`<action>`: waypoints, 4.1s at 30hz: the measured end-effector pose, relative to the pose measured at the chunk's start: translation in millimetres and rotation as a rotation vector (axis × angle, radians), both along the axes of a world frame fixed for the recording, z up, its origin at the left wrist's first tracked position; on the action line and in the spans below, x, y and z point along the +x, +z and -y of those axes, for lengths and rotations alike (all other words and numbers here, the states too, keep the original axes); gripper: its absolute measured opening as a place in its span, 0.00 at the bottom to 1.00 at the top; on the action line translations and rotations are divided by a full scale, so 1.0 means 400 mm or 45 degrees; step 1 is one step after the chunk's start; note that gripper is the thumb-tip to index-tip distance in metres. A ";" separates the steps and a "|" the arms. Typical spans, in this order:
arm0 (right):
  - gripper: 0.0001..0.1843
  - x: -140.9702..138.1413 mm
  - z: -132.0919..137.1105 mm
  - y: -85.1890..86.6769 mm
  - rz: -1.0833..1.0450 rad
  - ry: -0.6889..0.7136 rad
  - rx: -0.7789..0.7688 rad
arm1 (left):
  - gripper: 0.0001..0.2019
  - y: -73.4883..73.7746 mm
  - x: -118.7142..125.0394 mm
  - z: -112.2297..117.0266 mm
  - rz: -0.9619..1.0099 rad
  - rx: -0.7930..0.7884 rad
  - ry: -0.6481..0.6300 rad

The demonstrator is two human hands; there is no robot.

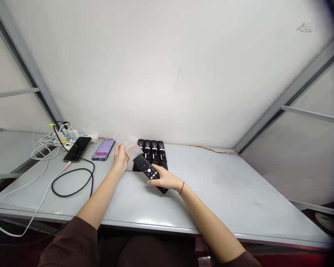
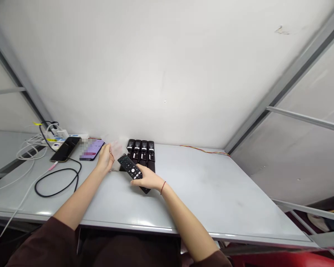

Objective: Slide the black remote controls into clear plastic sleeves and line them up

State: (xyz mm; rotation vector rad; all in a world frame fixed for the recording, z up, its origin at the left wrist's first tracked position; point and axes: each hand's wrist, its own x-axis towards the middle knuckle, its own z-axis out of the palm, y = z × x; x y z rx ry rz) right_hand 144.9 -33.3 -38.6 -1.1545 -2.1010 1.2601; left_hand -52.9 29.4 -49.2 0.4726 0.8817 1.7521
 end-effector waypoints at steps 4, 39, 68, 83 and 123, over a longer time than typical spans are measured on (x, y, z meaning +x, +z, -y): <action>0.17 -0.002 0.000 -0.002 -0.047 -0.024 -0.048 | 0.05 0.008 0.011 0.011 0.000 0.033 0.015; 0.19 -0.008 0.007 0.004 -0.223 -0.060 -0.215 | 0.06 0.029 0.034 0.038 -0.024 0.102 -0.027; 0.21 -0.049 0.012 -0.013 -0.551 -0.431 -0.330 | 0.08 -0.005 0.169 0.141 -0.234 -0.047 -0.462; 0.52 -0.018 0.038 0.031 -0.647 0.308 -0.209 | 0.14 0.040 0.114 0.106 0.143 -0.280 -0.367; 0.23 -0.062 0.015 -0.045 -0.574 -0.271 0.284 | 0.24 0.054 0.107 0.109 0.275 -0.210 -0.648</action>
